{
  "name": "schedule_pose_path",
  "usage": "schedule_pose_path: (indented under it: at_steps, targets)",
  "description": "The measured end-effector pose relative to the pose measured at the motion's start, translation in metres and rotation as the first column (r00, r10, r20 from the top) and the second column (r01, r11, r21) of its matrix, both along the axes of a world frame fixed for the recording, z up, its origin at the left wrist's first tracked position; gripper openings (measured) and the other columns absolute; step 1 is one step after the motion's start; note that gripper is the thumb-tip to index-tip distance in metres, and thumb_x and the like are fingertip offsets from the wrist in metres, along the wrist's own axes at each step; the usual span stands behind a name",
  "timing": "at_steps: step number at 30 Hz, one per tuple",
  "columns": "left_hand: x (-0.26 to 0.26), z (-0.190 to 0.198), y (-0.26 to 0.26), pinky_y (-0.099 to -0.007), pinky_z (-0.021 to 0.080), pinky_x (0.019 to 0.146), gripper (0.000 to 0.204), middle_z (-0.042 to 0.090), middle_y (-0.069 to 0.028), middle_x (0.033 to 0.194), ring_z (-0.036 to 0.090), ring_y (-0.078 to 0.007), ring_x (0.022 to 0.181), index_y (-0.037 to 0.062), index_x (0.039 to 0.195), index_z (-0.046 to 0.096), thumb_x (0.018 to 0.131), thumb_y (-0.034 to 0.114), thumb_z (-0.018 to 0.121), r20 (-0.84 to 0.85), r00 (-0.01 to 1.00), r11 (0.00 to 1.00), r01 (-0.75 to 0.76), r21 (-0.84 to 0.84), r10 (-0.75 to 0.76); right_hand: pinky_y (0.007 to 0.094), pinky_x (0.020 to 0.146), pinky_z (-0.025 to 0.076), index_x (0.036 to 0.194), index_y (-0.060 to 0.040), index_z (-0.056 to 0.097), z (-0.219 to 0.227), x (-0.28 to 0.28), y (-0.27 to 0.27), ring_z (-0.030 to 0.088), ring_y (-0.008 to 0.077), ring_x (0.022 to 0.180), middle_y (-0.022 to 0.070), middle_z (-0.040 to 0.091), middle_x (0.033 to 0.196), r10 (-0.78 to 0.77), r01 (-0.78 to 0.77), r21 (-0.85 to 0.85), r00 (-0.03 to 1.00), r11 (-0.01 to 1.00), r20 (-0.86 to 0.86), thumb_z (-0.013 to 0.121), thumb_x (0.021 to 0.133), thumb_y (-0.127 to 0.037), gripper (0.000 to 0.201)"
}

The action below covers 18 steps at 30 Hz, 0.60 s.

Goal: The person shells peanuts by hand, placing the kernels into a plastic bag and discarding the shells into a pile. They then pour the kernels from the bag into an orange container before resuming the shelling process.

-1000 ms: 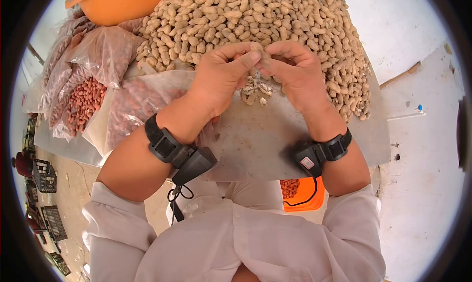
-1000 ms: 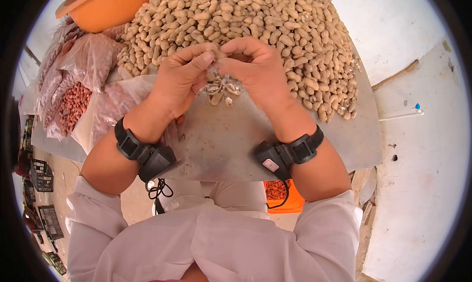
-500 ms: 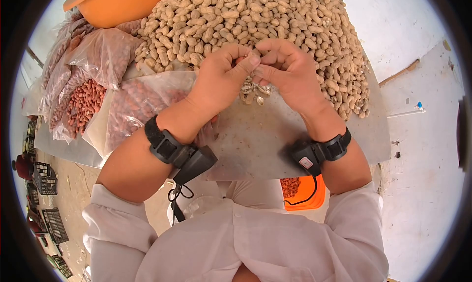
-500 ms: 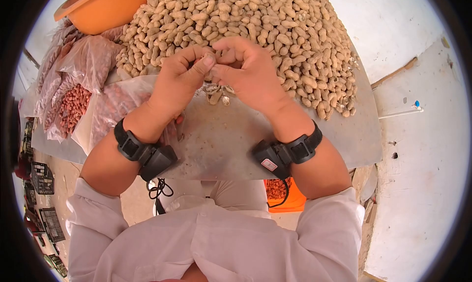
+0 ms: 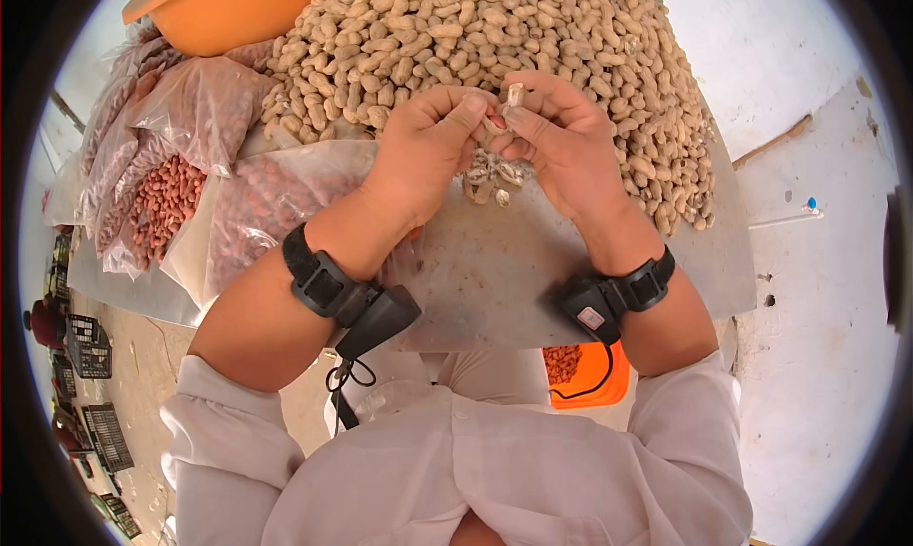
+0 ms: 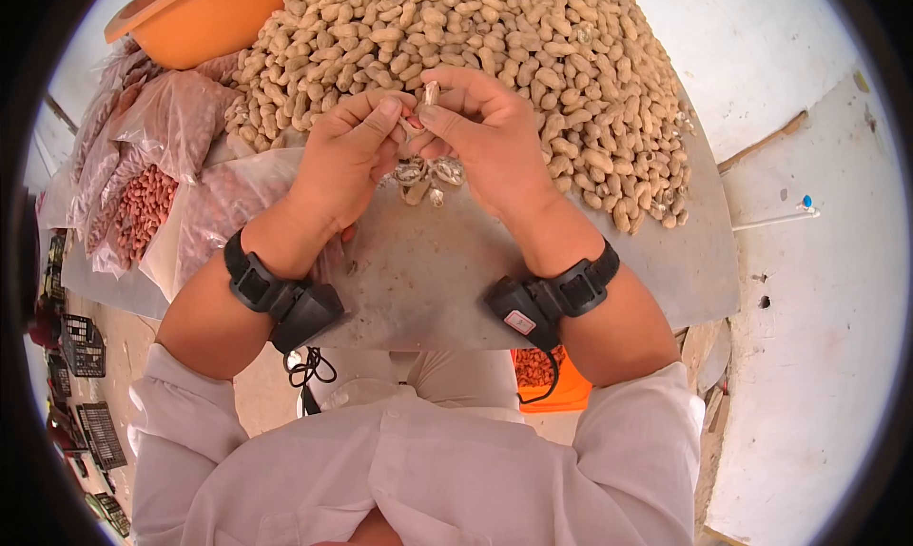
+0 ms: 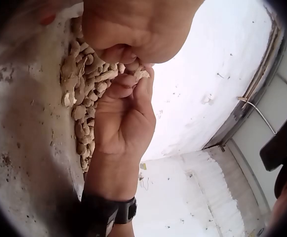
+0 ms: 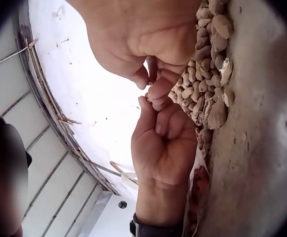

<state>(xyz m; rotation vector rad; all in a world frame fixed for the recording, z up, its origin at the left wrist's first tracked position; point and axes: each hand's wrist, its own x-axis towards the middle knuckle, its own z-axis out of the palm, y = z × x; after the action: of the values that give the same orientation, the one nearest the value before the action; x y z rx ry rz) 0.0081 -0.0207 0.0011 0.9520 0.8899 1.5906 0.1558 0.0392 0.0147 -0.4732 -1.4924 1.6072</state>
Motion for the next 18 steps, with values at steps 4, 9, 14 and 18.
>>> schedule_pose_path:
  at_steps: [4, 9, 14, 18]
  targets:
    - [-0.0019, 0.0023, 0.0008, -0.0172, 0.030, 0.046, 0.020, 0.054, -0.0009, 0.078, 0.037, -0.0042, 0.054, -0.0004, 0.100, 0.058, 0.095, 0.017, 0.049, 0.186, 0.980, 0.996, 0.083, -0.032, -0.076, 0.0228, 0.068, 0.051, 0.118, -0.0002, 0.053, -0.0019, -0.0007, 0.0033, 0.063, 0.0126, 0.076, 0.0074, 0.064, 0.089, -0.015, 0.025, 0.161, 0.998, 0.987, -0.058, 0.062, 0.081, 0.003, 0.038]
    - [-0.0081, 0.0023, 0.0015, -0.0179, 0.028, 0.044, 0.018, 0.051, -0.0033, 0.075, 0.034, -0.0054, 0.051, 0.0002, 0.086, 0.053, 0.095, 0.015, 0.046, 0.383, 0.905, 0.961, 0.250, -0.122, -0.186, 0.0228, 0.066, 0.049, 0.113, -0.0059, 0.059, -0.0003, -0.0003, -0.0026, 0.058, 0.0092, 0.071, 0.0036, 0.062, 0.085, -0.203, 0.126, 0.501, 0.974, 0.856, 0.102, 0.063, 0.077, 0.005, 0.037]
    - [-0.0070, 0.0051, 0.0029, -0.0184, 0.028, 0.042, 0.020, 0.050, -0.0043, 0.070, 0.034, -0.0063, 0.050, 0.0020, 0.078, 0.049, 0.093, 0.015, 0.047, 0.507, 0.850, 0.917, 0.305, -0.258, -0.141, 0.0224, 0.062, 0.048, 0.108, -0.0098, 0.063, 0.0039, -0.0018, -0.0044, 0.056, 0.0093, 0.067, 0.0032, 0.058, 0.080, -0.293, 0.115, 0.736, 0.949, 0.668, 0.118, 0.064, 0.073, 0.004, 0.037]
    - [-0.0090, 0.0023, 0.0051, -0.0182, 0.028, 0.042, 0.019, 0.051, -0.0041, 0.070, 0.033, -0.0059, 0.049, 0.0013, 0.080, 0.051, 0.093, 0.015, 0.048, 0.539, 0.822, 0.896, 0.365, -0.251, -0.184, 0.0221, 0.062, 0.048, 0.109, -0.0082, 0.062, 0.0026, -0.0010, -0.0046, 0.057, 0.0088, 0.068, 0.0036, 0.060, 0.082, -0.310, 0.150, 0.688, 0.944, 0.710, 0.114, 0.063, 0.075, 0.004, 0.037]
